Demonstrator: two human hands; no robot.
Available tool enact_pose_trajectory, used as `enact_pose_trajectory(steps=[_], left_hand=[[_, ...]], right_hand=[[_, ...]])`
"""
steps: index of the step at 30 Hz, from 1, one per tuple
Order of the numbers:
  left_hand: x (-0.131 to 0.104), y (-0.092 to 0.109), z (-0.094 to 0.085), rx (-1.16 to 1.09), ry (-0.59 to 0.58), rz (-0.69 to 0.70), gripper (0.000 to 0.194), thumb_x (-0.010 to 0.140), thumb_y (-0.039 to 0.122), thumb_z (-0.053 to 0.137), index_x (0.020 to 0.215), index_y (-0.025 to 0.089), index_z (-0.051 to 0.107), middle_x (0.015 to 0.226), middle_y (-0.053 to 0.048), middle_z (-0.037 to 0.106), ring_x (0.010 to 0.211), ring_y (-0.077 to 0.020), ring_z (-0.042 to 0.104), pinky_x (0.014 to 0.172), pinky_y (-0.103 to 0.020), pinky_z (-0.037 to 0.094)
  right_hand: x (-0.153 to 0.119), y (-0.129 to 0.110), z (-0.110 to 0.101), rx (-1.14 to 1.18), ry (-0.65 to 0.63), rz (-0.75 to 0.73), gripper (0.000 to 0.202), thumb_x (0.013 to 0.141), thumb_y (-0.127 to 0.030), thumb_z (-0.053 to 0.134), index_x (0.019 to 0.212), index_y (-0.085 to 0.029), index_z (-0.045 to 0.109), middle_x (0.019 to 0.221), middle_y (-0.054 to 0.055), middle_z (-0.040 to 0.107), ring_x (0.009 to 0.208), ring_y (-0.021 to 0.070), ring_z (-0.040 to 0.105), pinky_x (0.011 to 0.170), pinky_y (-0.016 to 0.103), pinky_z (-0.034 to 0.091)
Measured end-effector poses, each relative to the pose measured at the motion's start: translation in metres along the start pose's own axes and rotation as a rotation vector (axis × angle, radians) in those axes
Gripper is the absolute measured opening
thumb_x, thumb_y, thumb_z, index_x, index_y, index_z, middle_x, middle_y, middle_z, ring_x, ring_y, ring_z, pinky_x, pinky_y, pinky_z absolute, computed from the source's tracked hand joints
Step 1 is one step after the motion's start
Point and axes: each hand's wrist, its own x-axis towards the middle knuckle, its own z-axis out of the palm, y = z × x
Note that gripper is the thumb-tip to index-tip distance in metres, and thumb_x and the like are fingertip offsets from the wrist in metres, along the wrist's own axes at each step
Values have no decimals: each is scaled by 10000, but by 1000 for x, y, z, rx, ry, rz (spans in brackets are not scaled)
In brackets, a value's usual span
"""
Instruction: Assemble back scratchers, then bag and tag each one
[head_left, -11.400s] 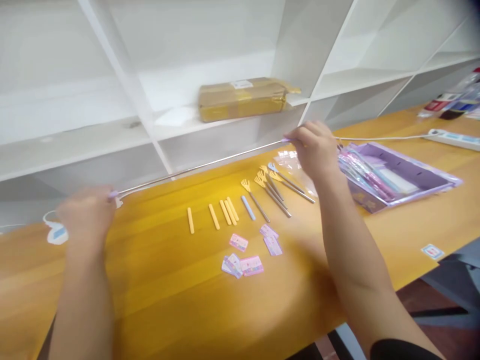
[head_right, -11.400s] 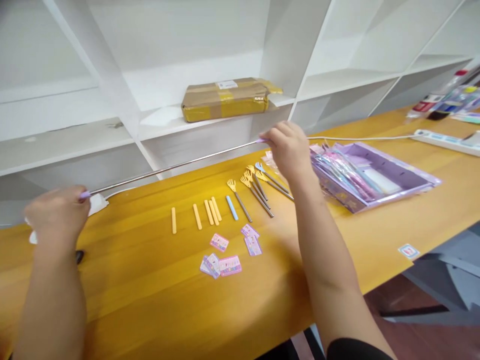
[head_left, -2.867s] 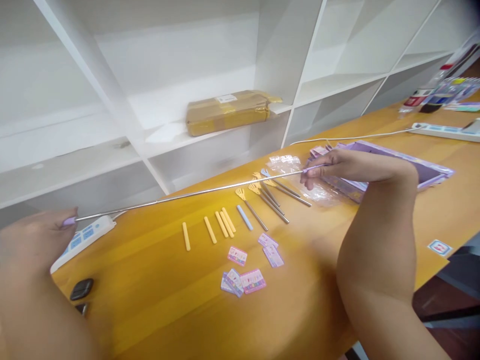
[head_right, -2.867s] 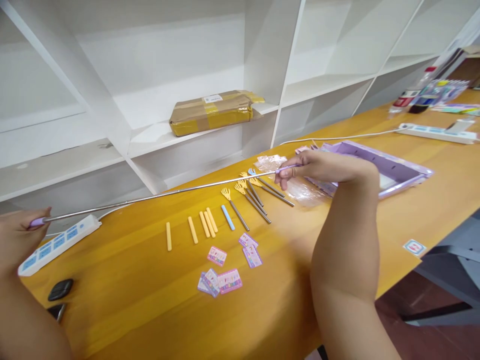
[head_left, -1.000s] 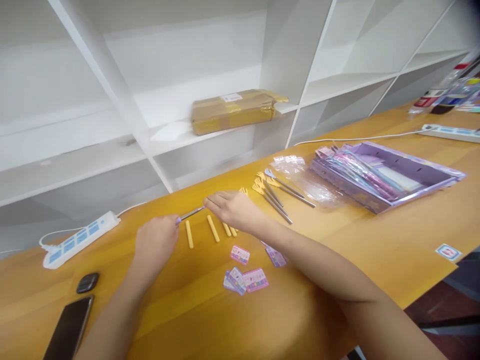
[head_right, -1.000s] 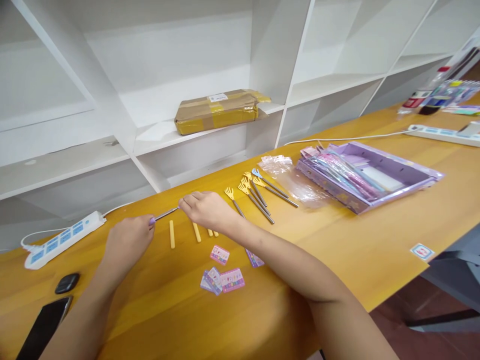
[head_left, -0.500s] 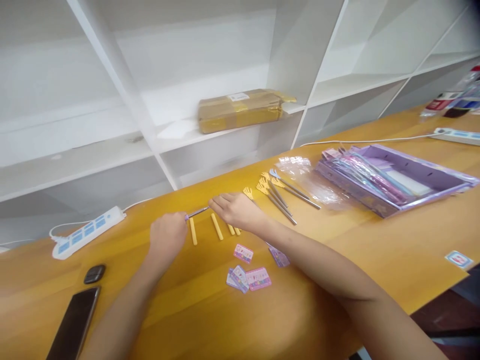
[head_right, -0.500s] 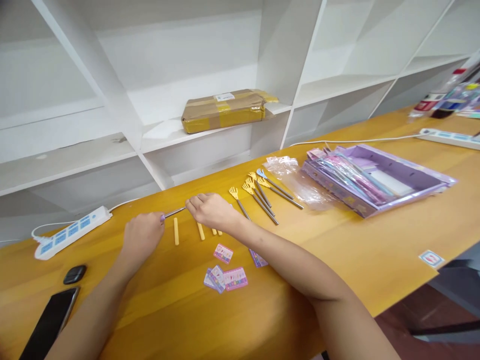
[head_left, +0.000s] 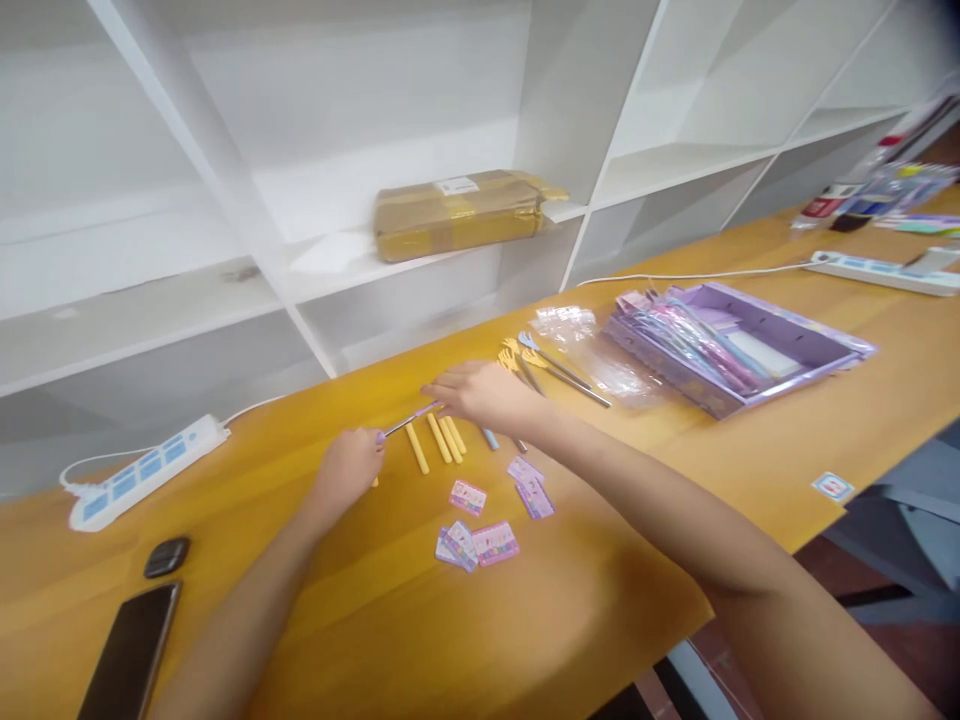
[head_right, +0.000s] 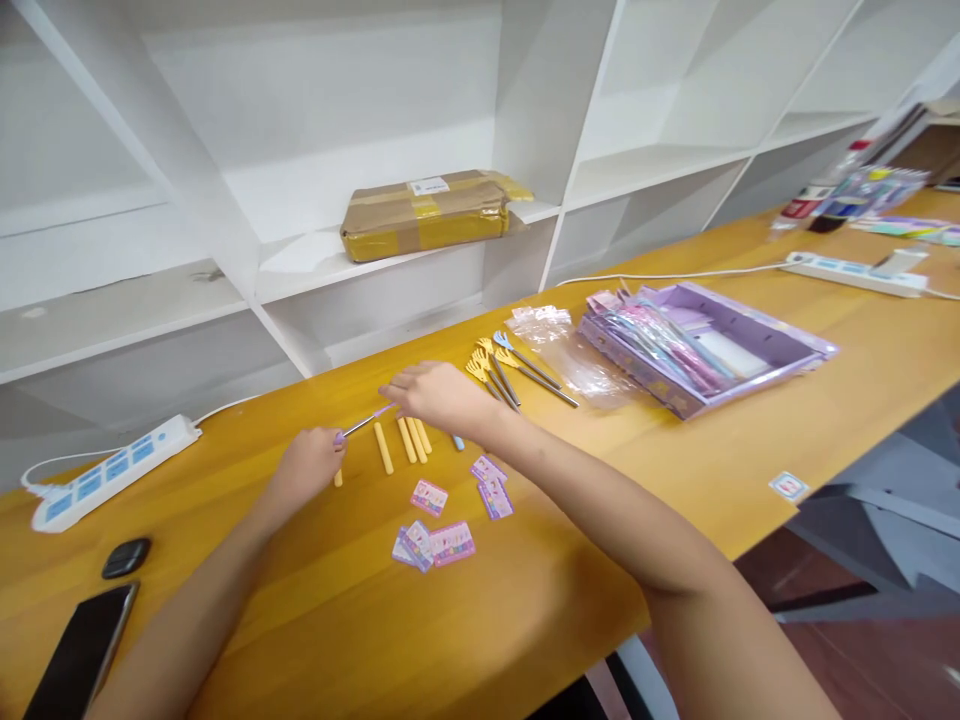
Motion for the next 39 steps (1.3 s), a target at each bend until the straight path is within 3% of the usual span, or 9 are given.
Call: enact_pose_trajectory(steps=[2, 4, 8, 13, 19, 26, 29, 33, 39], left_hand=[[6, -1, 12, -101, 1, 8, 350, 863, 174, 537, 551, 211, 383, 507, -7, 432, 504, -160, 412, 579, -315, 228], [8, 0, 23, -219, 24, 5, 398, 868, 200, 535, 558, 220, 285, 507, 24, 346, 494, -137, 330, 569, -311, 209], [-6, 4, 44, -468, 72, 12, 457, 888, 299, 527, 623, 231, 161, 578, 53, 235, 535, -112, 268, 562, -270, 238], [-28, 12, 68, -828, 41, 89, 483, 918, 397, 520, 666, 241, 138, 580, 68, 213, 522, -101, 271, 543, -250, 266], [-35, 14, 88, -1309, -175, 174, 519, 902, 373, 635, 657, 248, 194, 555, 88, 248, 477, -90, 295, 508, -256, 240], [-34, 13, 92, -1219, -243, 305, 496, 897, 357, 651, 657, 238, 234, 580, 82, 303, 513, -85, 315, 527, -248, 259], [-32, 13, 90, -1160, -259, 306, 503, 891, 388, 660, 658, 236, 241, 578, 83, 306, 517, -84, 308, 528, -243, 267], [-29, 13, 89, -1176, -247, 288, 514, 893, 411, 663, 666, 237, 237, 587, 86, 303, 507, -79, 305, 521, -241, 265], [-24, 12, 90, -1300, -317, 277, 532, 876, 444, 697, 682, 239, 246, 566, 102, 294, 469, -67, 261, 499, -237, 230]], right_hand=[[-27, 19, -5, 64, 108, 71, 347, 1058, -454, 559, 1222, -175, 685, 1071, 99, 728, 987, 219, 661, 825, 317, 445], [-59, 33, -1, 116, 154, 223, 390, 1086, -477, 476, 1064, -179, 726, 1027, 94, 733, 956, 211, 670, 806, 307, 448], [-112, 42, 29, 190, 196, 587, 553, 1115, -469, 351, 788, -183, 692, 835, 76, 705, 780, 193, 653, 721, 298, 432], [-143, 54, 64, 223, 321, 913, 521, 1100, -397, 279, 951, -202, 739, 910, 60, 744, 853, 202, 687, 803, 305, 469], [-177, 85, 75, 64, 315, 1123, 339, 942, -232, 410, 1058, -176, 724, 1073, 104, 743, 925, 233, 669, 854, 338, 471], [-195, 101, 88, -157, 234, 1330, 431, 985, -362, 470, 1297, -103, 614, 1326, 238, 606, 1230, 352, 538, 1063, 496, 359], [-199, 106, 95, -170, 166, 1374, 546, 958, -448, 563, 1323, -42, 572, 1284, 279, 606, 1215, 371, 521, 1030, 464, 378], [-204, 115, 99, -176, 143, 1395, 578, 958, -442, 581, 1392, -64, 521, 1303, 245, 595, 1210, 332, 516, 1023, 396, 376], [-213, 123, 99, -204, 159, 1532, 667, 982, -552, 527, 1368, -9, 500, 1330, 310, 540, 1237, 384, 492, 1030, 448, 356]])
